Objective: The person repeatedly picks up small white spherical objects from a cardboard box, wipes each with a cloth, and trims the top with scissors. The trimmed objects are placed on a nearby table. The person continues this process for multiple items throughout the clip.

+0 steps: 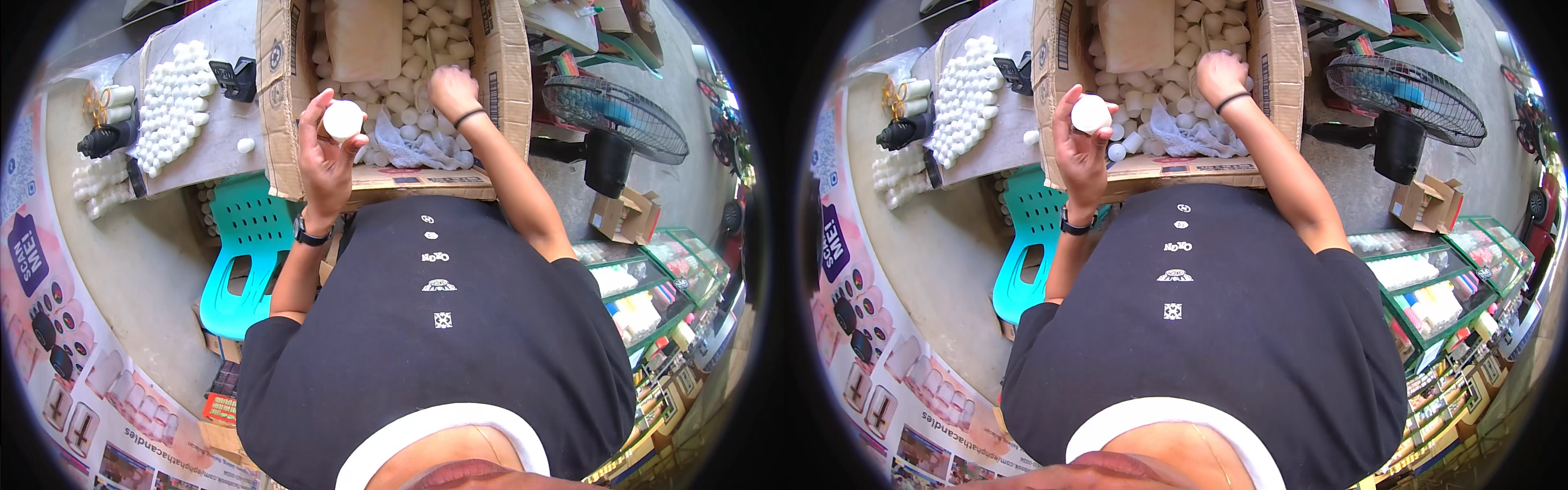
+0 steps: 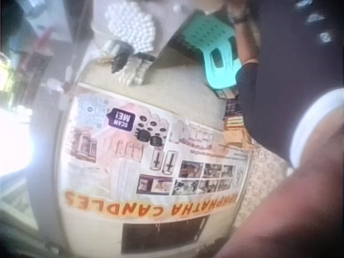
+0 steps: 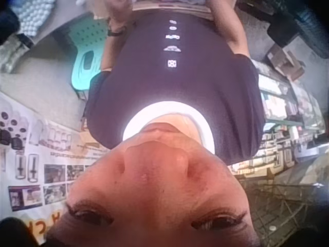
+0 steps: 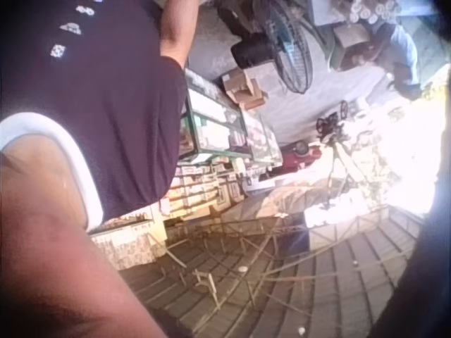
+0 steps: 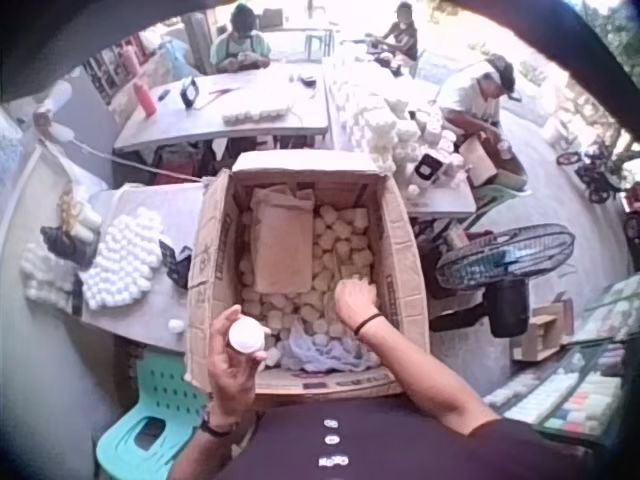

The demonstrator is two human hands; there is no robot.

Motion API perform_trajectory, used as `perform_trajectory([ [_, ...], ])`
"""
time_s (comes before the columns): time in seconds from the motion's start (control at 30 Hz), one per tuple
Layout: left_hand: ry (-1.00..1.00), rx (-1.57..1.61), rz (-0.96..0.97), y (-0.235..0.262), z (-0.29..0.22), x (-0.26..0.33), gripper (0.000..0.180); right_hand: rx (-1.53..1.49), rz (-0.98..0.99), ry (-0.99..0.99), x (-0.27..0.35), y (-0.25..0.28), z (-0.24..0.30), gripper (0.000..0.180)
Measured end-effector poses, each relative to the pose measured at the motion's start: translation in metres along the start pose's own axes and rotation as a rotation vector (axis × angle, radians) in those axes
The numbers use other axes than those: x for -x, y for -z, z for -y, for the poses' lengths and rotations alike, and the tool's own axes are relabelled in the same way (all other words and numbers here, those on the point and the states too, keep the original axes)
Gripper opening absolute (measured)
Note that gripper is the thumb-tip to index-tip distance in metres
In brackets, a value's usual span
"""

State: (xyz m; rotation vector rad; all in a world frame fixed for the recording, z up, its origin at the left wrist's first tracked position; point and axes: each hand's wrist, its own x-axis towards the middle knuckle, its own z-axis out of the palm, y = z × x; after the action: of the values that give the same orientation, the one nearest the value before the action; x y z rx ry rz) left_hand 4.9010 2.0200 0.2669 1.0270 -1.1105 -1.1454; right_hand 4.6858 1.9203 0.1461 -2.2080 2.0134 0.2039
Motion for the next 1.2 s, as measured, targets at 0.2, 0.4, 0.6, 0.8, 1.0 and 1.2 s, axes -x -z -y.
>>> perform_trajectory([
  [0.2,0.02,0.039,0.013,-0.001,0.01,0.003,0.059,-0.218,0.205,-0.255,-0.03,0.004,0.01,0.025],
  [0.4,0.071,0.21,0.0,0.006,0.012,0.001,0.051,-0.669,-0.017,-0.097,-0.013,0.008,-0.014,0.031],
  [0.6,0.203,0.476,-0.12,0.005,0.002,-0.012,0.04,-1.465,0.532,0.12,0.064,0.145,0.0,0.023],
  [0.8,0.227,0.662,-0.172,0.006,0.0,-0.039,0.036,-1.421,0.64,0.23,0.099,0.191,0.004,0.027],
  [1.0,0.212,0.566,-0.163,-0.001,-0.013,-0.051,0.033,-1.31,0.687,0.218,0.113,0.202,0.003,0.025],
  [1.2,0.199,0.561,-0.141,-0.002,-0.014,-0.05,0.03,-1.243,0.671,0.209,0.116,0.204,0.004,0.022],
])
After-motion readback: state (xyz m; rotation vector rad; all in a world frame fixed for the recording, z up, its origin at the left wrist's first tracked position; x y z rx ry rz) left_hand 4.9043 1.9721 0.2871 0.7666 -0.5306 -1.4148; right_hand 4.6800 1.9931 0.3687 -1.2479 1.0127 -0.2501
